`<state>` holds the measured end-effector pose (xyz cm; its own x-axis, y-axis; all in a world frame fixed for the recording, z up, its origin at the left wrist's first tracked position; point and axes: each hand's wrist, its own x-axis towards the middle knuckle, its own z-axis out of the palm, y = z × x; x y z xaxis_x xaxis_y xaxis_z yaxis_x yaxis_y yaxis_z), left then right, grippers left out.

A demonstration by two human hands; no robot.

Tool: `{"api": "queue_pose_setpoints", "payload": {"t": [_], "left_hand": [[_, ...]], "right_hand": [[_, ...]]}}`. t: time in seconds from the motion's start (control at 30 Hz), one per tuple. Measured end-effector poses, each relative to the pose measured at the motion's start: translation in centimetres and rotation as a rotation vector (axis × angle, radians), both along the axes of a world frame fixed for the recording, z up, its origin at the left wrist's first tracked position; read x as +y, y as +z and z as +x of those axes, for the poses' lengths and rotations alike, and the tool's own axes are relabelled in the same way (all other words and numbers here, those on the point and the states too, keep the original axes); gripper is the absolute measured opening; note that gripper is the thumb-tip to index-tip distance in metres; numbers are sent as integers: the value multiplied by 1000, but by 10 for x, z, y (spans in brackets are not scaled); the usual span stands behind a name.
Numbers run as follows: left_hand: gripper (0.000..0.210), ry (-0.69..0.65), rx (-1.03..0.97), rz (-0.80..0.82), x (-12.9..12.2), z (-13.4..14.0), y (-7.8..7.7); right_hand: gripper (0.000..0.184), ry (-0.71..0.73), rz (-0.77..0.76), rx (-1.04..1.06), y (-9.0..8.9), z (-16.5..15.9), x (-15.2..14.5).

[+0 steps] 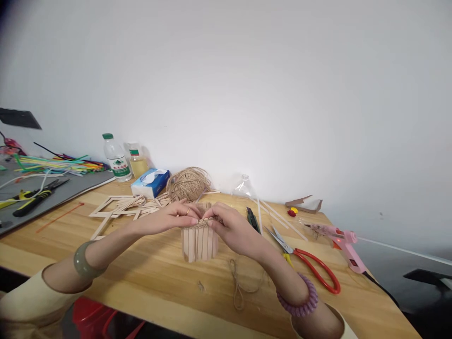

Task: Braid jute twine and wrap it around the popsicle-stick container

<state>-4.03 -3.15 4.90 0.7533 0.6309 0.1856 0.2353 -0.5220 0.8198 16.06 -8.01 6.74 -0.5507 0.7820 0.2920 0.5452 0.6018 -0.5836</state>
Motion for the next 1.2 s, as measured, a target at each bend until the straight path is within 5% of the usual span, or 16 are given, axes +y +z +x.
{"api": "queue_pose_setpoints", "payload": {"t": [0.33, 0.6, 0.77, 0.87, 1.03, 1.2], "left_hand": [[26, 119, 120, 195, -10, 13, -6], [22, 187, 23, 155, -12, 23, -17], [28, 107, -185, -63, -8, 23, -23], [27, 125, -295, -206, -10, 25, -27], [27, 183, -412, -415, -12, 26, -33], [28, 139, -506, -467, -7, 20, -37]], "right_hand": [[14, -76, 156, -80, -11, -3, -1], [22, -225, 235, 3, -36, -3, 1], [23, -204, 358, 150, -29, -4, 2], [11, -149, 256, 176, -24, -3, 2], [22, -146, -38, 395, -25, 6, 2], [21, -253, -215, 604, -28, 18, -1]]}}
